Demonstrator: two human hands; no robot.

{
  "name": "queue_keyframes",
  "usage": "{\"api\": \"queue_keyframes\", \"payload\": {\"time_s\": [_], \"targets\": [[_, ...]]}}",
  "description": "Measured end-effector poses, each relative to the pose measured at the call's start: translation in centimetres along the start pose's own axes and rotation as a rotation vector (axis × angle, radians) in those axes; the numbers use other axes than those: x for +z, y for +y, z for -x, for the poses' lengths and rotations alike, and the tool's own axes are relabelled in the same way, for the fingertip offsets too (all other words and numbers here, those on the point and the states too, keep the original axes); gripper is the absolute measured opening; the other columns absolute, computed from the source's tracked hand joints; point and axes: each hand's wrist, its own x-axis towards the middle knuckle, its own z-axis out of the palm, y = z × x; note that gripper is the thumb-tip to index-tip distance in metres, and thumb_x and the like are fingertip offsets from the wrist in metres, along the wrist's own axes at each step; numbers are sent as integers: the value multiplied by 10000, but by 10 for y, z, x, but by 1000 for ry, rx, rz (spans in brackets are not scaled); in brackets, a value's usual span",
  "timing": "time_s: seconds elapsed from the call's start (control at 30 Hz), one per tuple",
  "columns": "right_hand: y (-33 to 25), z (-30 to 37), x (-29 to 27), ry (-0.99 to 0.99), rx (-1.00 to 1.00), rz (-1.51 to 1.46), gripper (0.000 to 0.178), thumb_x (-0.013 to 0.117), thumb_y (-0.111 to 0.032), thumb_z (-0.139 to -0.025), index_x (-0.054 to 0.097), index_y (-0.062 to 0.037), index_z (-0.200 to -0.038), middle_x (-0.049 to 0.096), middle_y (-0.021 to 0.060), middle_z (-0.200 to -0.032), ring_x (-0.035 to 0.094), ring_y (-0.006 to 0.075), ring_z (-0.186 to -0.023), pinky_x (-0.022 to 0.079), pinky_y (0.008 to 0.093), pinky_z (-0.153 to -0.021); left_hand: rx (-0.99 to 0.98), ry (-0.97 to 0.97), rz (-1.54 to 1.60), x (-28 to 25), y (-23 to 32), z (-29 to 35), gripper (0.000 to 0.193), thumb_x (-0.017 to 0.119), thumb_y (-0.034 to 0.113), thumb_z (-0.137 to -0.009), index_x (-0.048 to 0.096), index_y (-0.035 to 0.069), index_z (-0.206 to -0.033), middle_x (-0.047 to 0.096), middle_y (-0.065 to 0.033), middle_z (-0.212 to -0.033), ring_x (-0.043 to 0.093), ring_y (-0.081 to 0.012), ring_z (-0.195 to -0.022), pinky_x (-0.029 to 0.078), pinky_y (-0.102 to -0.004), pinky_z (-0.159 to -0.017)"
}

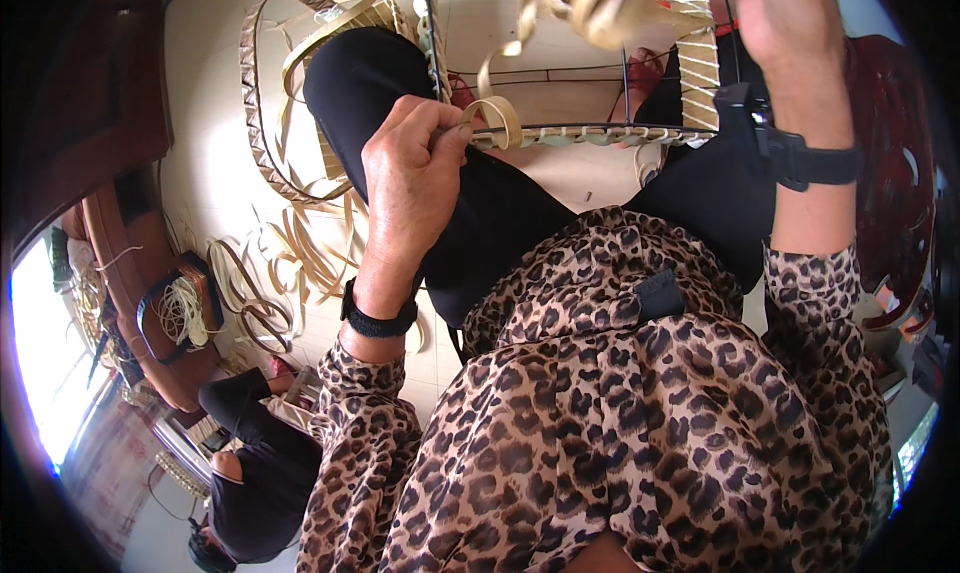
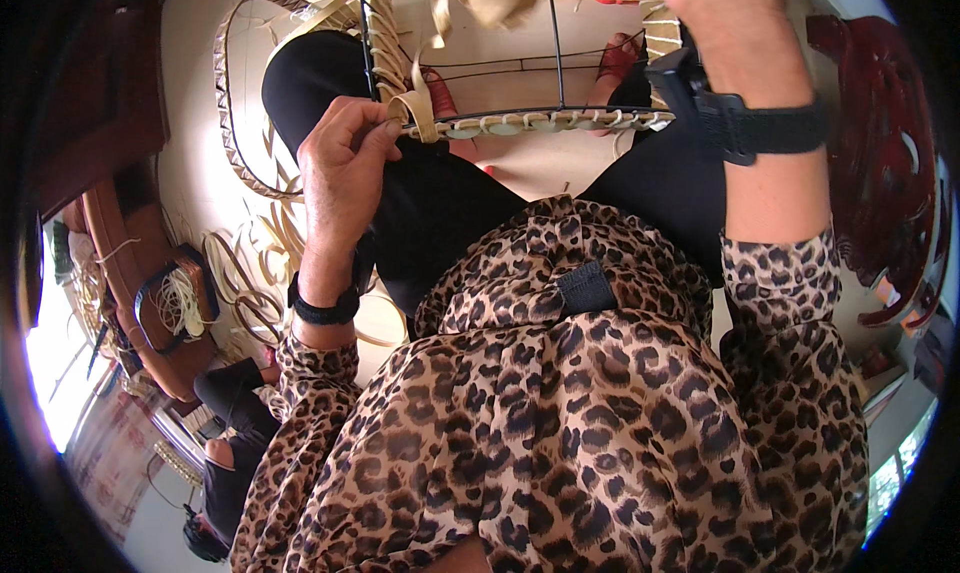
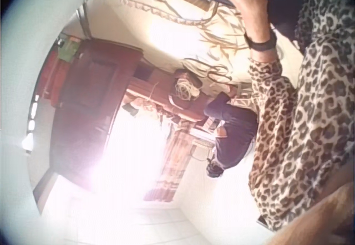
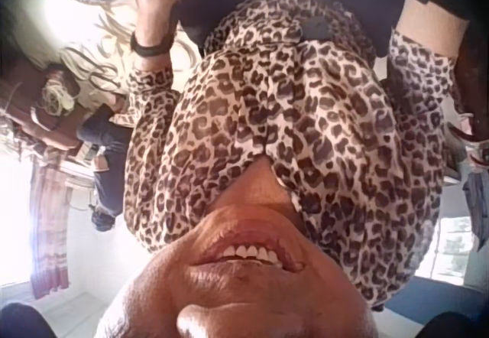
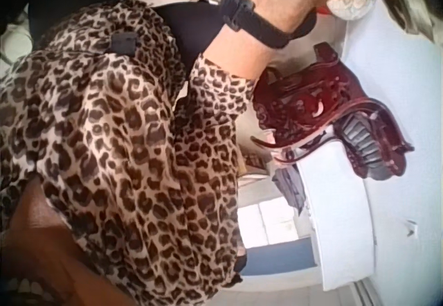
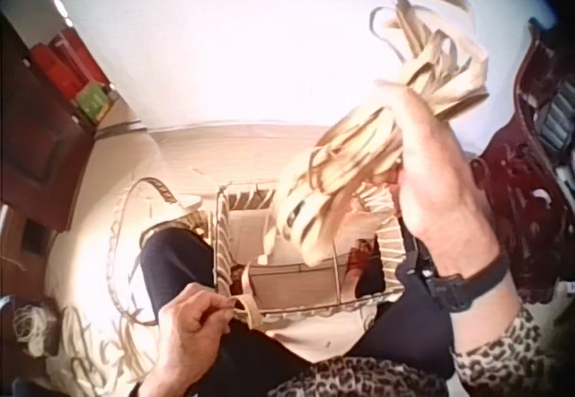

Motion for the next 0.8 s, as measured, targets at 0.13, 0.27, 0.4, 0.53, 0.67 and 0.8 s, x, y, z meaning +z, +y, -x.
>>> {"api": "queue_keyframes", "payload": {"time_s": [0.13,0.27,0.4,0.53,0.67,0.8], "targets": [[22,16,5,-87,42,141,221,513,-255,-848,474,-47,-914,494,19,-809,501,93,-701,470,227,-589,84,7,-115,1,-8,4,50,565,-39,-742,569,-22,-789,547,-83,-729,552,-173,-583,435,-260,-543],[53,26,13,-237,33,235,239,508,-245,-857,473,-21,-934,520,41,-752,519,92,-640,476,234,-501,188,31,-192,0,-7,6,41,539,-43,-769,560,-30,-802,555,-61,-738,566,-120,-596,439,-225,-552],[66,43,26,-314,52,426,227,500,-218,-867,531,-16,-966,554,80,-555,578,190,-527,469,315,-488,154,57,-110,2,-4,10,50,565,-30,-738,554,-4,-779,543,-117,-735,551,-247,-628,437,-312,-560],[84,51,25,-420,-293,789,266,550,-159,-791,514,7,-996,591,149,-763,591,243,-641,455,352,-535,98,71,-114,2,-4,13,45,569,-28,-743,549,-7,-777,542,-120,-740,552,-252,-638,440,-311,-574],[100,25,19,-419,-52,675,320,602,-350,-792,623,-37,-726,601,36,-606,574,136,-551,458,251,-532,80,79,-71,5,-3,15,48,576,-21,-751,546,-7,-785,540,-118,-746,547,-252,-637,440,-308,-578],[93,28,19,-497,156,607,412,548,-437,-800,626,-44,-704,603,42,-571,610,175,-577,481,287,-578,63,79,-31,7,-7,15,50,575,-25,-747,545,-6,-783,537,-118,-745,545,-251,-637,441,-307,-579]]}}
